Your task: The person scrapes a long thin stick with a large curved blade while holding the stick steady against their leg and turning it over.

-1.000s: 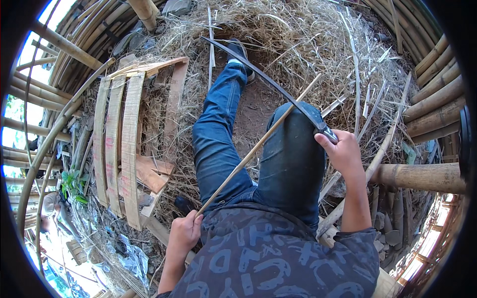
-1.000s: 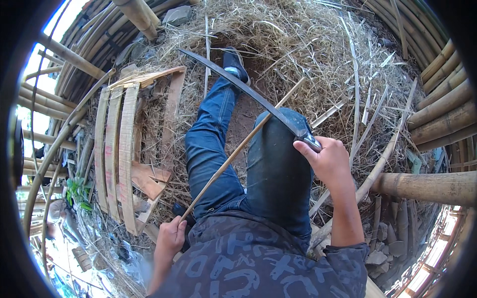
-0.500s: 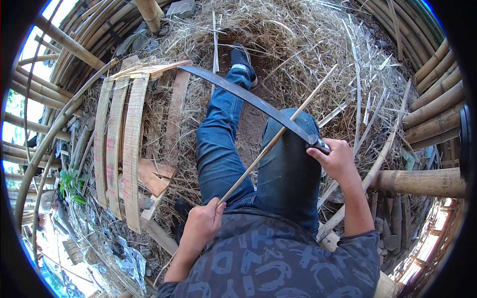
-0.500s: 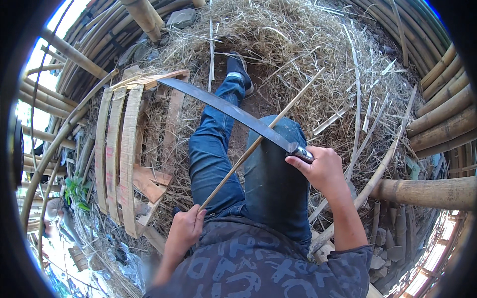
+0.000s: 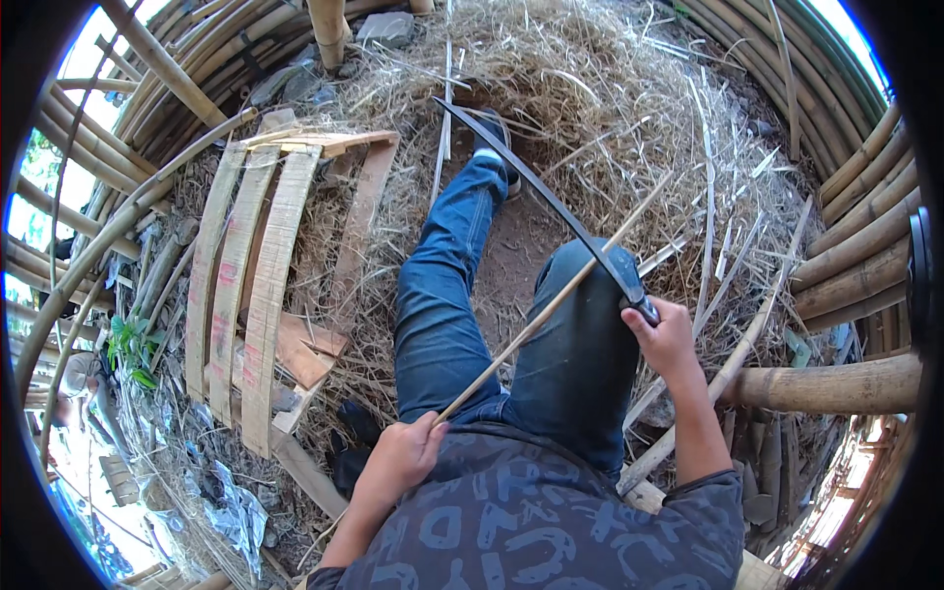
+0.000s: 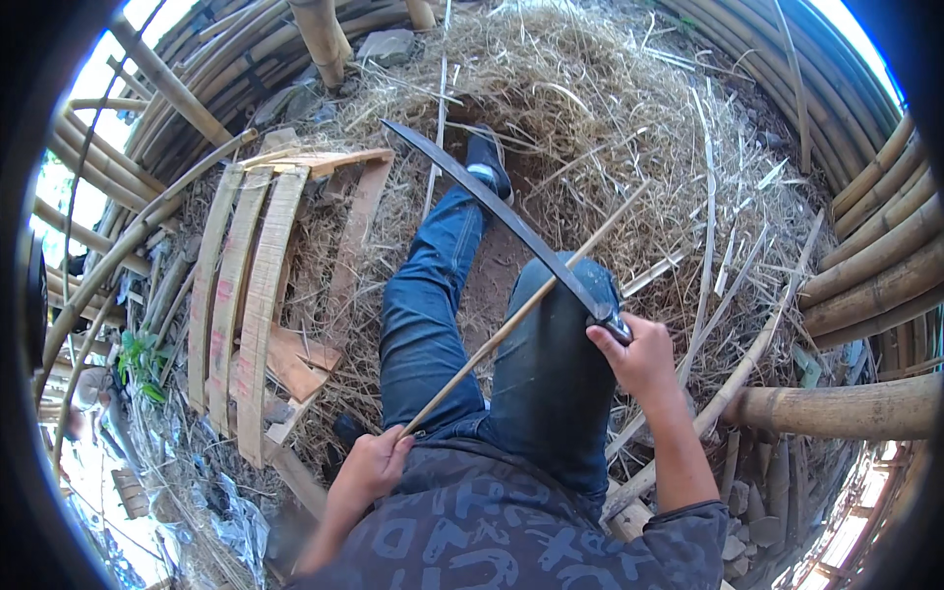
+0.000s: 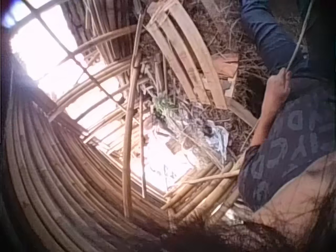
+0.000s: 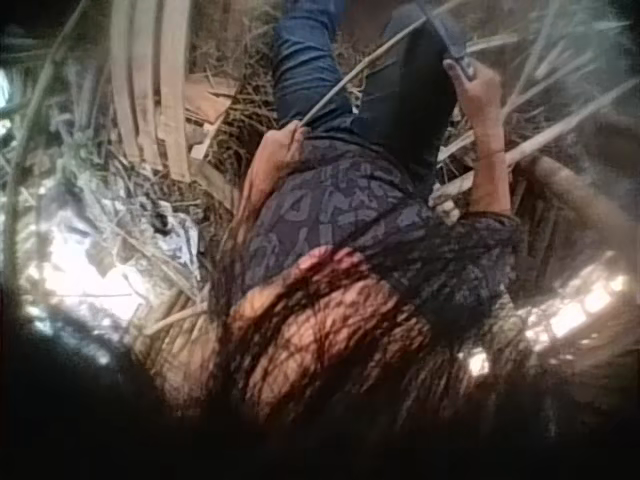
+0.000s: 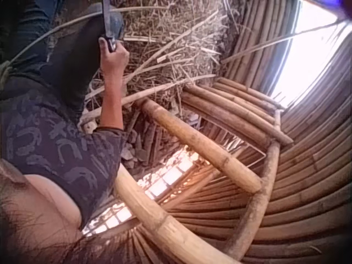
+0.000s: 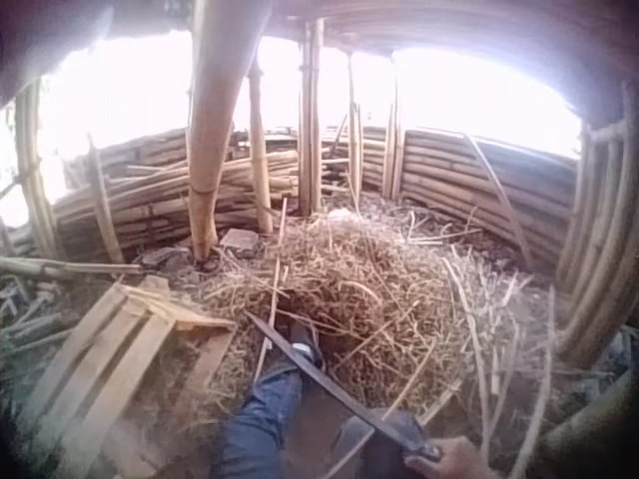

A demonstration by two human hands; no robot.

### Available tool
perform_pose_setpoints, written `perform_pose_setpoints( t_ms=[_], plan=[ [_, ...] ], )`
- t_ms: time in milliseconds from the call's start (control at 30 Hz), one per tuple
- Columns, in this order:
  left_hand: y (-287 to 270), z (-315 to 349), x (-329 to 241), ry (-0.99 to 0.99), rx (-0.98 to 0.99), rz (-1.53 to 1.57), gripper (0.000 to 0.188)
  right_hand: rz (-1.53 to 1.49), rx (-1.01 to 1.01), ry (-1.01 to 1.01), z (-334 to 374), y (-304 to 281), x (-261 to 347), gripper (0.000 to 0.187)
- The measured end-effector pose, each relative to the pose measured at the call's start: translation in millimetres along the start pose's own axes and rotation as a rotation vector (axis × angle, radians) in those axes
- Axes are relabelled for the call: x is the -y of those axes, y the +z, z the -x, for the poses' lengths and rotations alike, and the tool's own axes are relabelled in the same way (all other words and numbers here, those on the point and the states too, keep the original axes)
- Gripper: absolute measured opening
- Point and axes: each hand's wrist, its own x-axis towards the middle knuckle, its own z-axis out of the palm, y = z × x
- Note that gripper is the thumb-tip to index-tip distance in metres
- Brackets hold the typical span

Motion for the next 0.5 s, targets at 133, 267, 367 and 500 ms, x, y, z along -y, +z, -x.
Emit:
perform_pose_setpoints(
  t_ms=[133,267,367,500],
  plan=[
    [-4,-28,-21,0.066,0.023,-0.030,0.023,-0.017,0.013,-0.039,-1,-1,-1,0.059],
    [-1,-44,-37,0.137,0.016,-0.107,0.024,-0.036,-0.031,-0.080,-2,-1,-8,0.060],
    [0,-49,-44,0.117,0.058,-0.075,0.025,-0.031,0.029,0.038,2,-5,-6,0.059],
    [8,-46,-31,0.132,0.049,-0.110,0.026,0.019,-0.003,0.041,-1,-7,7,0.058]
  ],
)
